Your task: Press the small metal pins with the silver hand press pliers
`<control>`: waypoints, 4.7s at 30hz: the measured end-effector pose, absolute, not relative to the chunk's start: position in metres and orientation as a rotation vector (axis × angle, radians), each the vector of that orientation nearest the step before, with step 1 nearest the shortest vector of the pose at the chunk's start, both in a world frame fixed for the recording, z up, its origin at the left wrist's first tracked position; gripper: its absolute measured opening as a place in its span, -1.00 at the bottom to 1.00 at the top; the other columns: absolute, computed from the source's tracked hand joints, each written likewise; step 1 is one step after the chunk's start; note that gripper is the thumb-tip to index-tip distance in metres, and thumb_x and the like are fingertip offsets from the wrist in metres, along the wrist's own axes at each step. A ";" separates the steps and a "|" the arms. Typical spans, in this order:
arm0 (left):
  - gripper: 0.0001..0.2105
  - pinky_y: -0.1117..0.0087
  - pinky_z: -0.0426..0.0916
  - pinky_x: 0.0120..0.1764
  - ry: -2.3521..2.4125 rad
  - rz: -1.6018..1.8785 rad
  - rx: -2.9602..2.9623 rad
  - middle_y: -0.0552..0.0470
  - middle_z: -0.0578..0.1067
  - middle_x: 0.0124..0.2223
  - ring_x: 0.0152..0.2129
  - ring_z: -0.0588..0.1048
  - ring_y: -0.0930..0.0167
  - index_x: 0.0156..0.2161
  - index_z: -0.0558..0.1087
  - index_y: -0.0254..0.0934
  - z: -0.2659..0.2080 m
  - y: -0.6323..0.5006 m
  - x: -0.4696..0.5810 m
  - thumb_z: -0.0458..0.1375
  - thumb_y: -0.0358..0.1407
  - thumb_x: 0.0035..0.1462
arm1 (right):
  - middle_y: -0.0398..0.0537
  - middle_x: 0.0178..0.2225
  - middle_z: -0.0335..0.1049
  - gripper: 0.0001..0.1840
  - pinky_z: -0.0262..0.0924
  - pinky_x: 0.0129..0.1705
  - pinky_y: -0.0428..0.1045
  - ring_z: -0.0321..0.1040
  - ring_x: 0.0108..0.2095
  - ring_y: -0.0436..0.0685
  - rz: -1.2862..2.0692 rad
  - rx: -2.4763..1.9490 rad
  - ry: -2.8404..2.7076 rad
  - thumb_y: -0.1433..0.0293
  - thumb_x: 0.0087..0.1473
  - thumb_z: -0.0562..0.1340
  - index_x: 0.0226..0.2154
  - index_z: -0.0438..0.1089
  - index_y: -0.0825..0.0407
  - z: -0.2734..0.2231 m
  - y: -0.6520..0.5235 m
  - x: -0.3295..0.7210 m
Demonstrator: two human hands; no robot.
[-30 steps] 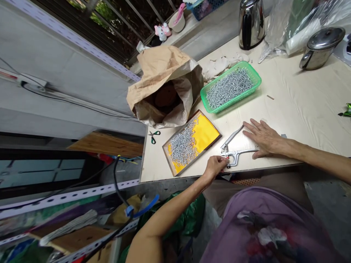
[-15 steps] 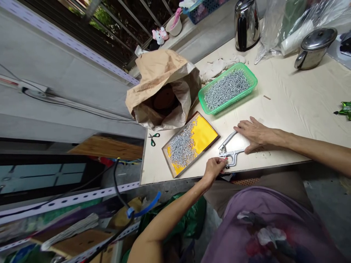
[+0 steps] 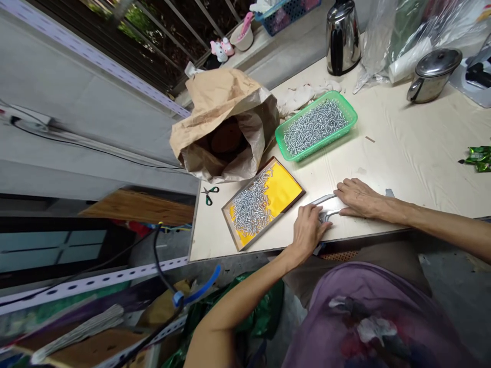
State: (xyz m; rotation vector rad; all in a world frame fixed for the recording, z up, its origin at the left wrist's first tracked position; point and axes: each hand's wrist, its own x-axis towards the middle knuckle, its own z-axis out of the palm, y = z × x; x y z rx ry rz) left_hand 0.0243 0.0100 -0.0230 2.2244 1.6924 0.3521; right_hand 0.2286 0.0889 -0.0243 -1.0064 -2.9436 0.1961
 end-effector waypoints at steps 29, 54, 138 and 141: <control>-0.81 0.24 0.37 -0.13 1.268 -0.062 2.479 -0.07 0.45 -0.24 -0.18 0.39 0.28 -0.15 0.41 -0.29 -0.033 0.050 0.053 -0.04 -0.31 0.33 | 0.03 -0.40 0.37 -0.76 0.07 -0.26 0.03 0.24 -0.31 0.17 0.336 -1.089 -2.791 0.50 0.23 0.04 -0.36 0.40 0.08 -0.032 0.063 0.239; -0.82 0.29 0.50 -0.09 0.966 0.833 2.655 0.00 0.57 -0.26 -0.21 0.55 0.34 -0.13 0.50 -0.12 -0.044 -0.047 0.027 0.07 -0.28 0.25 | 0.02 -0.32 0.40 -0.80 0.10 -0.25 0.07 0.19 -0.24 0.17 0.328 -0.319 -3.017 0.51 0.10 0.19 -0.52 0.41 0.01 -0.022 0.068 0.140; -0.38 0.08 0.34 -0.02 1.237 0.005 2.457 -0.24 0.32 0.10 -0.01 0.33 0.14 0.22 0.10 -0.31 -0.028 0.045 0.040 0.21 -0.14 0.14 | 0.19 -0.10 0.37 -0.34 0.24 -0.09 0.16 0.26 -0.08 0.34 0.493 -1.110 -2.759 0.28 -0.10 0.37 0.05 0.26 0.12 -0.026 0.063 0.250; -0.45 0.13 0.35 -0.04 1.216 -0.016 2.467 -0.20 0.36 0.03 -0.05 0.33 0.18 0.16 0.17 -0.34 -0.024 0.048 0.049 0.20 -0.15 0.16 | 0.17 -0.13 0.37 -0.54 0.23 -0.14 0.11 0.25 -0.11 0.31 0.473 -1.163 -2.764 0.39 -0.06 0.34 -0.07 0.33 0.11 -0.014 0.060 0.248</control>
